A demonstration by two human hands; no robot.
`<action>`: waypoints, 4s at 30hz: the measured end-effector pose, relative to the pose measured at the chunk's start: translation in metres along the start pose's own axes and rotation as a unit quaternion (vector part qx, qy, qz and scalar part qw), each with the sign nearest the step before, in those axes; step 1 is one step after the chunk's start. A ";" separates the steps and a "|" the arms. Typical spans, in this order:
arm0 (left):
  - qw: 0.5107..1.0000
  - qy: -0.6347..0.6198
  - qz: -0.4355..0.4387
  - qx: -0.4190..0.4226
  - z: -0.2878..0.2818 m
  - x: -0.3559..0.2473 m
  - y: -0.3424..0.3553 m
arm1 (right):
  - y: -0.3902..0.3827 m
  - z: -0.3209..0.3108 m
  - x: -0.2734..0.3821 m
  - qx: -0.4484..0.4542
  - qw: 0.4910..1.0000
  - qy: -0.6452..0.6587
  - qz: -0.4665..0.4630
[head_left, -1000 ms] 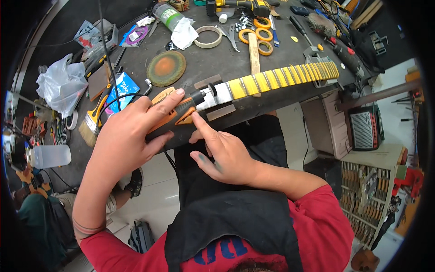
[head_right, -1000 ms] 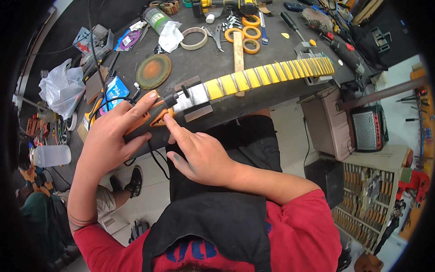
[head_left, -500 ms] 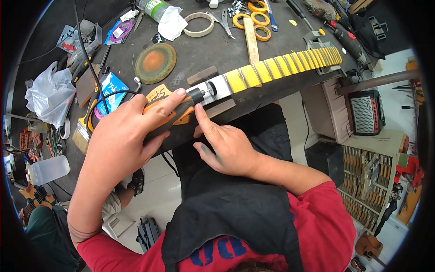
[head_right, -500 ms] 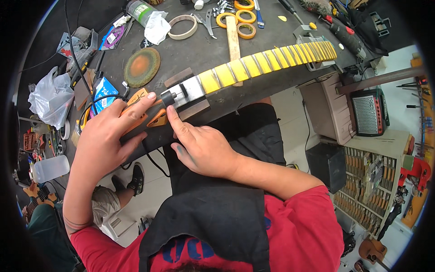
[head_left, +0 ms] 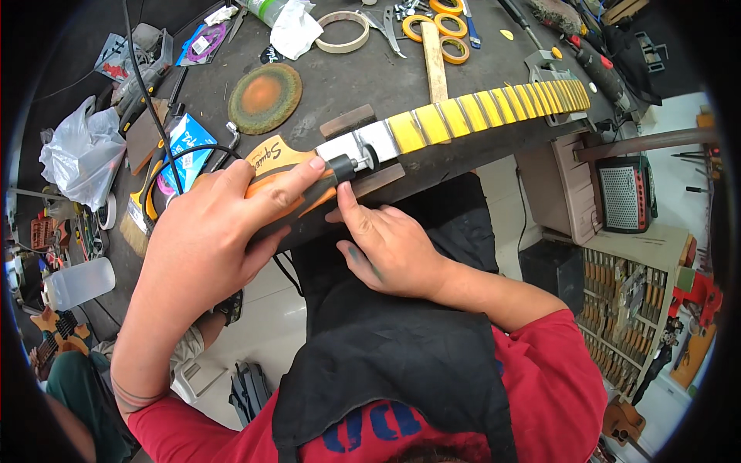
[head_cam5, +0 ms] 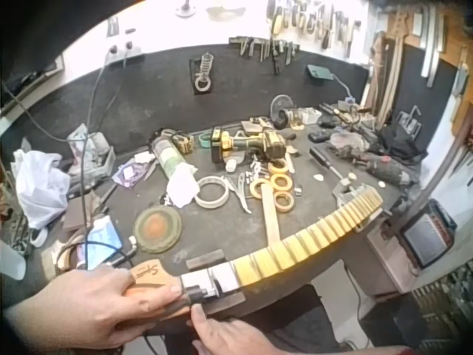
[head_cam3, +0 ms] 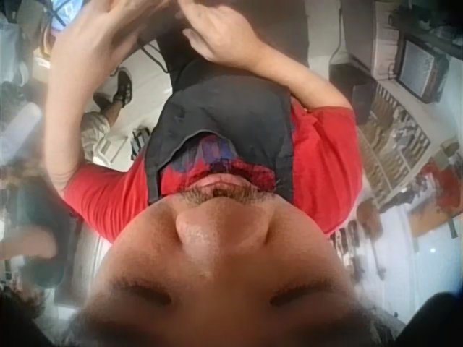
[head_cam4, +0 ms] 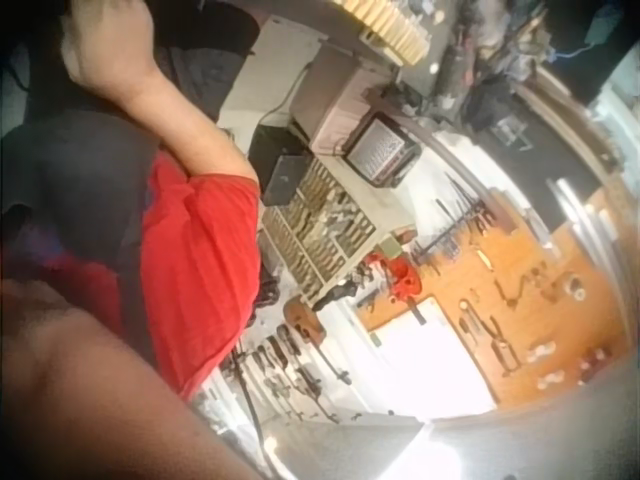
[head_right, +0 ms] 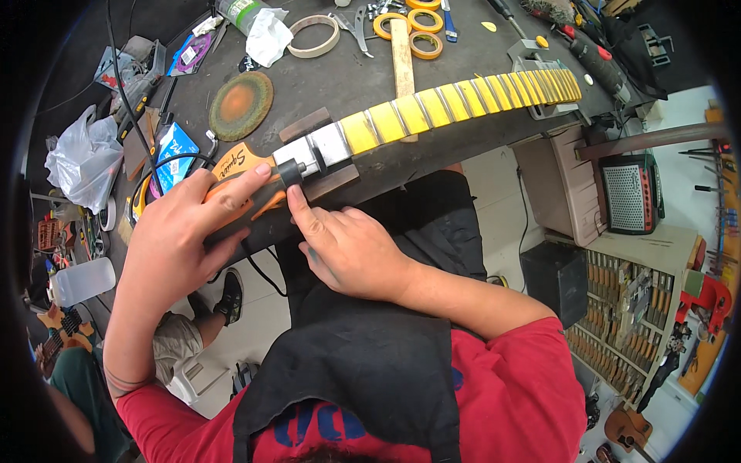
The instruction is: The person wipes the frets of a guitar neck with a cloth and then uses a rotary tool to polish the frets individually.
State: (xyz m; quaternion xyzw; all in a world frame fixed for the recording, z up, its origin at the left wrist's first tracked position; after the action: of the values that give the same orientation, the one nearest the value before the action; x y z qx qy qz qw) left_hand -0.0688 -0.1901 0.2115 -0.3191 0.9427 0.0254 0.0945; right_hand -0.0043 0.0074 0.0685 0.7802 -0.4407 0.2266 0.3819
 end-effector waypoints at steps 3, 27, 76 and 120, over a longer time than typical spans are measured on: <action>1.000 0.010 0.002 0.006 -0.001 -0.002 -0.001 | 0.000 -0.001 0.000 0.012 1.000 -0.010 0.006; 1.000 0.011 -0.007 0.001 -0.003 -0.001 0.004 | 0.004 -0.002 -0.003 -0.006 1.000 -0.016 0.007; 0.999 0.025 -0.032 -0.007 -0.001 -0.005 -0.001 | 0.002 -0.013 0.000 0.035 0.999 -0.016 0.019; 1.000 0.011 -0.008 0.019 -0.003 -0.009 0.001 | -0.008 -0.013 0.001 0.034 0.999 -0.026 0.023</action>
State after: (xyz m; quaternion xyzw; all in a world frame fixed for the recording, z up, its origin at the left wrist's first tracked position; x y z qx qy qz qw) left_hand -0.0625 -0.1844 0.2159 -0.3249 0.9414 0.0031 0.0909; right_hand 0.0030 0.0198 0.0745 0.7879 -0.4601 0.2299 0.3387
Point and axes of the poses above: each hand's wrist, its own y-axis towards the middle knuckle, its own z-axis out of the palm, x = y × z, the point moved 4 cm from there along y, towards the middle knuckle, and after that the axes turned 9 degrees about z, right-handed, at the moved point
